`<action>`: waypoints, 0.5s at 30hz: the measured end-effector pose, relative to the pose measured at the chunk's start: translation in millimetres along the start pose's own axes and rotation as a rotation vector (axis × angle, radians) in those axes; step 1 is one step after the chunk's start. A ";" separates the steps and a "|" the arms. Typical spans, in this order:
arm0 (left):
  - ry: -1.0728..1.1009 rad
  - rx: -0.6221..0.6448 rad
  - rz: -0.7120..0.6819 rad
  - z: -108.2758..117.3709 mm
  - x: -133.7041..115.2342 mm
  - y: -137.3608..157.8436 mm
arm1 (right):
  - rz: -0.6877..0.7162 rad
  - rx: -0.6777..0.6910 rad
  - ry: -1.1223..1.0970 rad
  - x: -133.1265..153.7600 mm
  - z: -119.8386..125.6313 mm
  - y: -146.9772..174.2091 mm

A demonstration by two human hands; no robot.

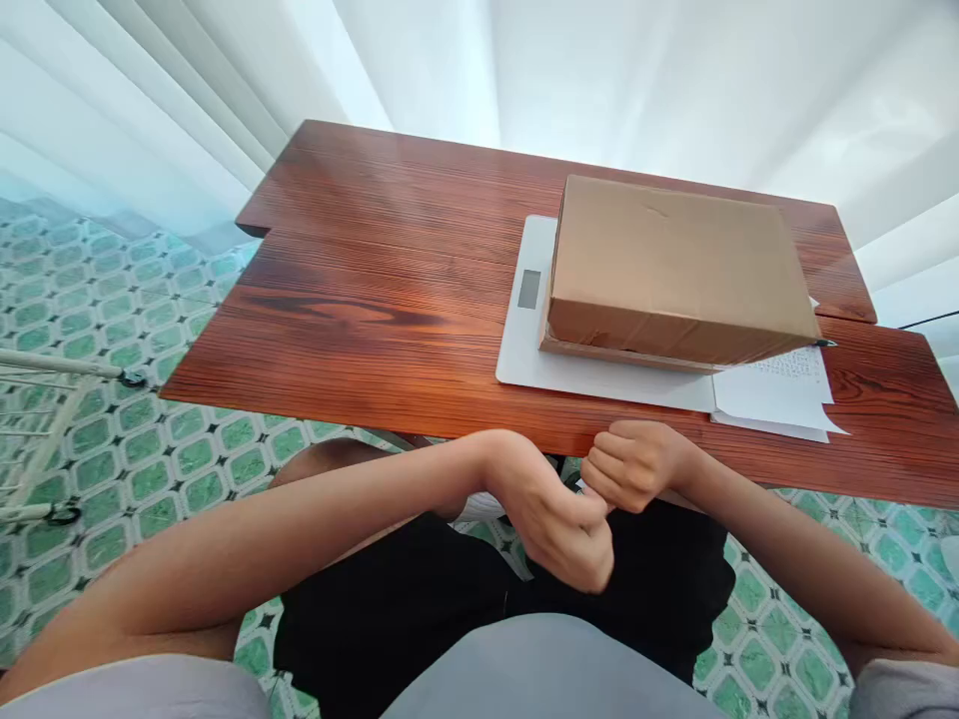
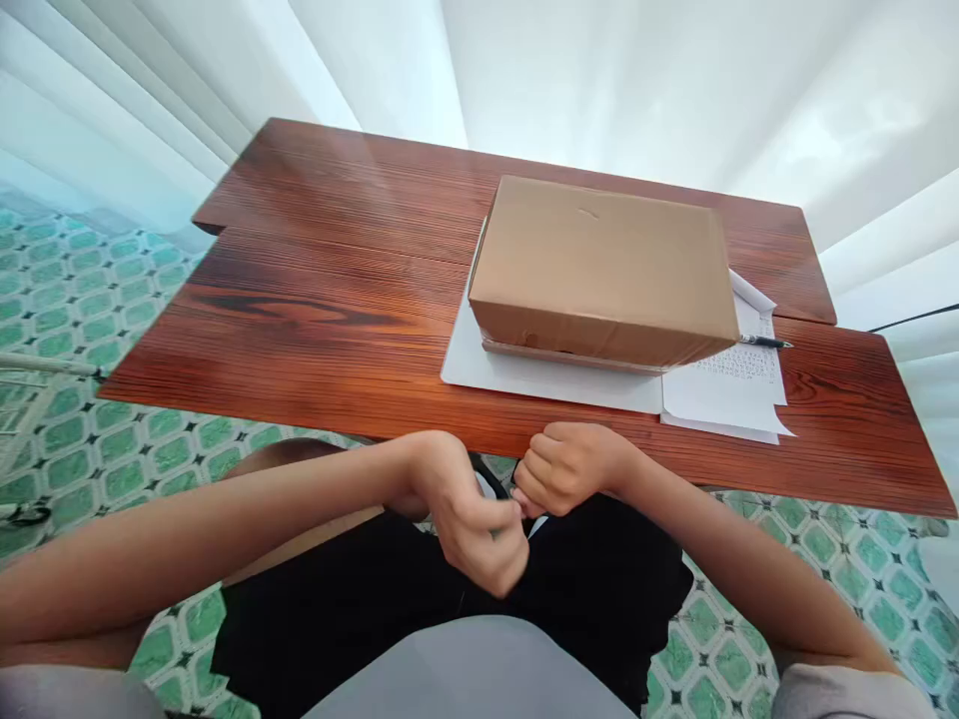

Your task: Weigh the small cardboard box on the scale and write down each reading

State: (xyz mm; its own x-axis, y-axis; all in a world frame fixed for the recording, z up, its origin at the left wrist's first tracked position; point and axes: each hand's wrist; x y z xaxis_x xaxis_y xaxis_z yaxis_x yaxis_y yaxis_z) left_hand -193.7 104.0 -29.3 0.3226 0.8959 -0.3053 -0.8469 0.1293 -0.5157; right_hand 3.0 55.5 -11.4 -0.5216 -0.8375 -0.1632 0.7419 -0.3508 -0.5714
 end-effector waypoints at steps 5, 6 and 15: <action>-0.827 -0.079 -0.515 41.7 -4.3 21.7 | -0.028 -0.146 0.009 49.1 -2.6 9.6; -0.884 -0.085 -0.435 43.1 -4.0 26.5 | 0.016 -0.186 -0.072 68.4 -8.7 12.8; -0.851 -0.162 0.133 24.5 10.4 38.4 | -0.732 0.905 -0.253 182.0 -119.2 45.2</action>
State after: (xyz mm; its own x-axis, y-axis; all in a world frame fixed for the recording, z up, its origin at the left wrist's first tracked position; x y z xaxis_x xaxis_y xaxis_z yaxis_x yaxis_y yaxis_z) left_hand -233.2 128.8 -32.6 -0.2545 0.9205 0.2966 -0.7638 -0.0033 -0.6454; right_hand -108.6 -62.8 -162.8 -0.9224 -0.3382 0.1864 0.3830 -0.8632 0.3290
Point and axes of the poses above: each hand's wrist, its own y-axis away from the middle knuckle, its own z-axis out of the back of the hand, x = y × z, and after that the axes turned 12 degrees about -z, right-handed
